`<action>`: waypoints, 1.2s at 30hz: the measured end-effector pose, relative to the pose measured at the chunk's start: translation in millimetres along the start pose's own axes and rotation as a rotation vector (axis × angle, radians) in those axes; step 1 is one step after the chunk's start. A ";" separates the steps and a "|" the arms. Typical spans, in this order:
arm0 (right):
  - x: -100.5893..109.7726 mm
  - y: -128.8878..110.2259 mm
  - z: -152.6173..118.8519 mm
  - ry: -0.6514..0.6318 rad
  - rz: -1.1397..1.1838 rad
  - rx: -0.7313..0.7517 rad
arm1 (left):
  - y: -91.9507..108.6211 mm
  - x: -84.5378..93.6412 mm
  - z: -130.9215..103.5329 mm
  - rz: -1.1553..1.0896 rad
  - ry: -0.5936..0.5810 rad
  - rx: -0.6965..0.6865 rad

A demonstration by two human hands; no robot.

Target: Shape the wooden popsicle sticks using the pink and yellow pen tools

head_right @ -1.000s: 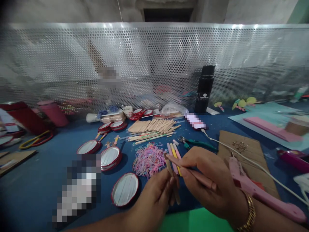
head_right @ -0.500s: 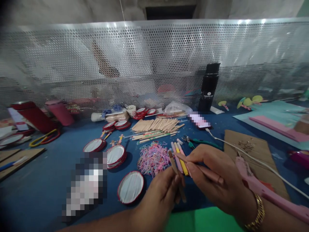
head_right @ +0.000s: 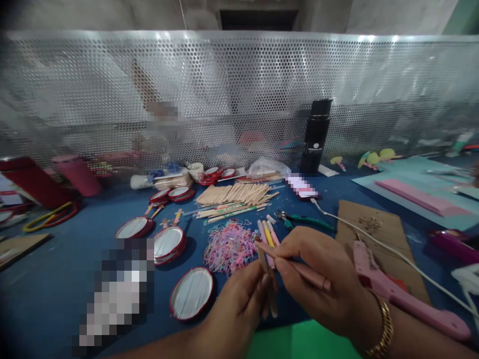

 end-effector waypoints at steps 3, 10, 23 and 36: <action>-1.8 2.7 -1.5 -0.013 0.016 -0.016 | -0.2 0.9 0.0 -0.009 0.000 0.006; -1.8 1.9 -2.0 -0.009 0.041 0.001 | 2.0 1.3 -0.7 -0.005 0.011 0.019; 4.8 17.5 -13.4 0.074 -0.048 -0.075 | -1.6 2.8 -0.9 -0.015 0.042 0.018; 5.3 15.8 -11.8 0.082 -0.028 -0.095 | 1.7 3.5 0.5 -0.061 0.007 0.019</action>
Point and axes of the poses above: each hand's wrist, its own z-axis towards the middle knuckle, its own x-axis out of the back of the hand, y = z × x, the point moved 9 cm from there along z, towards the middle knuckle, and after that the axes turned 14 degrees about -y, right-handed, at the moved point
